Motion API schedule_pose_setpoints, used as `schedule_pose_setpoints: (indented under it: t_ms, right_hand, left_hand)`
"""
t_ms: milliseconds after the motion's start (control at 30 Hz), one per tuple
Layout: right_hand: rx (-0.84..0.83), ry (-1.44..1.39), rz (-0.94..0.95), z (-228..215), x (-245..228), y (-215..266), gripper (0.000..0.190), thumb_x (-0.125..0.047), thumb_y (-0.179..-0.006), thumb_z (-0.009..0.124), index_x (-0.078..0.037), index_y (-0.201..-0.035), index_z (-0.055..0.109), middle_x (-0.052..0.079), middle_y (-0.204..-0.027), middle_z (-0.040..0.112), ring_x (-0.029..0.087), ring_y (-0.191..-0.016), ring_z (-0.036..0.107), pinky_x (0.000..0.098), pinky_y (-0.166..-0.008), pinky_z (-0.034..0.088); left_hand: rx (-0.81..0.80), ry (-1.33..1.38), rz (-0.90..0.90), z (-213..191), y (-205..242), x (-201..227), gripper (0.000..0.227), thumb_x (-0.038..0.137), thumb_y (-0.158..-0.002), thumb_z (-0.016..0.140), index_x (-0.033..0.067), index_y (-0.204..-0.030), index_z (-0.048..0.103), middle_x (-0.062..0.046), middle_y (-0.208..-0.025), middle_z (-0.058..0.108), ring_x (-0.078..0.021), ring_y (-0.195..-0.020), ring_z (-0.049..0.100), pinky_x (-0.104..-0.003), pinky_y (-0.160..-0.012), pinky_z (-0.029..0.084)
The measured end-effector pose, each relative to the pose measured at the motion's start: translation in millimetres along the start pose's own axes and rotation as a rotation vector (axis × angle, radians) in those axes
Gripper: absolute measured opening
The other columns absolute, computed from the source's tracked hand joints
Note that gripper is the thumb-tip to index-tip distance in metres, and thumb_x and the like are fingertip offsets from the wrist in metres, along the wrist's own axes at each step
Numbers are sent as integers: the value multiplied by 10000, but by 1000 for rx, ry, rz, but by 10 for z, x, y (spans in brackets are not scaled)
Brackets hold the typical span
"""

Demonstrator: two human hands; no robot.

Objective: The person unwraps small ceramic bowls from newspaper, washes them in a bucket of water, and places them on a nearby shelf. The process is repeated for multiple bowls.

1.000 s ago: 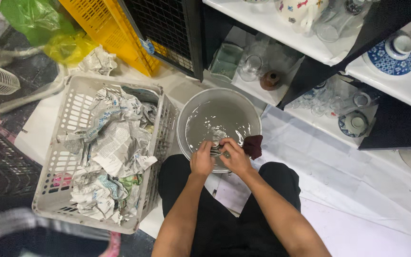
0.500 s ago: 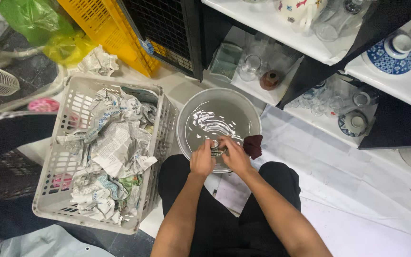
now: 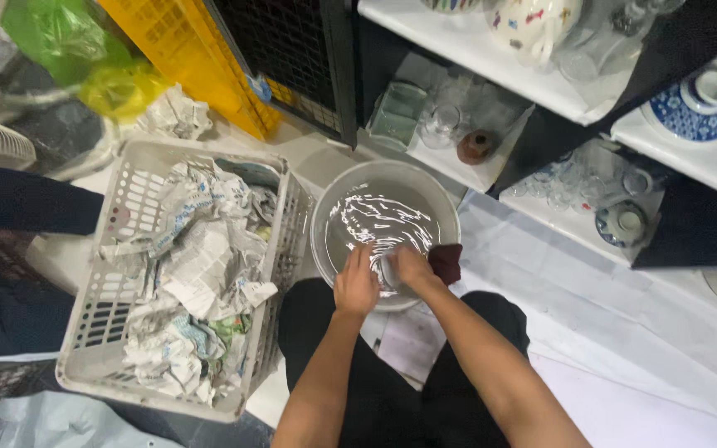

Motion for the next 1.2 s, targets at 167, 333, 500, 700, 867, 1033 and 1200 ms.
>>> schedule_pose_setpoints:
  t_ms: [167,333,500,700,867,1033,1200]
  right_hand:
    - [42,-62,132,354,345,-543,591,-52,-779,742,21,-1325,529,312,-1220,637,443,-1163,632,471,-967,530]
    - [-5,-46,123,499,361,-637,606,-47,-761,726,-109,-1352,610,263,-1265,666,408,-1222,636,456,-1037,516]
    - [-14,82,184,561,329,-634,420,-79,-806,746,-41,-1215,658,279,-1235,653,425,-1186,630,470,-1009,519]
    - [-15,51,127,516,294,-687,393,-159,-735,781,-51,-1111,733,253,-1121,702,389,-1098,684,461,-963,549]
    - [137,-122,16,152,35,-393,369,-323,-942,652,8,-1087,723,295,-961,717,430,-935,724,491,-837,581]
    - [62,-425,249,-291,-195,143,418,-340,-1063,457,32,-1160,621,261,-899,714,448,-787,771,510,-691,620]
    - [469,-375,-295,-749,-524,818,275,-72,-978,543,24,-1211,653,266,-1082,681,430,-987,683,467,-835,546]
  left_hand:
    - [27,-7,31,31,-4,-41,558,-18,-797,619,133,-1330,551,-116,-1302,601,-368,-1203,600,-497,-893,544]
    - [6,-48,2,100,-22,-108,456,-11,-834,602,145,-1263,613,-129,-1211,649,-352,-1132,641,-486,-888,549]
    - [17,-25,12,153,-23,-151,351,20,-850,615,125,-1183,643,-110,-1144,691,-347,-1055,674,-487,-866,552]
    - [-28,-56,-13,198,-34,-198,347,22,-824,626,103,-1159,666,-121,-1104,697,-357,-1016,684,-486,-853,555]
    - [14,-51,-29,188,12,-208,311,65,-886,604,108,-1183,685,-133,-1141,712,-372,-986,698,-486,-856,566]
    - [-69,-54,-113,210,-32,-199,303,166,-929,608,96,-1218,669,-154,-1151,706,-408,-936,703,-517,-845,559]
    - [16,-7,-18,112,-2,-95,324,209,-922,590,103,-1211,689,-170,-1162,719,-423,-927,716,-519,-846,564]
Point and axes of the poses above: each hand's wrist, its own y-axis away from the middle knuckle, its own z-axis out of the palm, x = y × z, the point moved 5 cm from there along -y, towards the middle knuckle
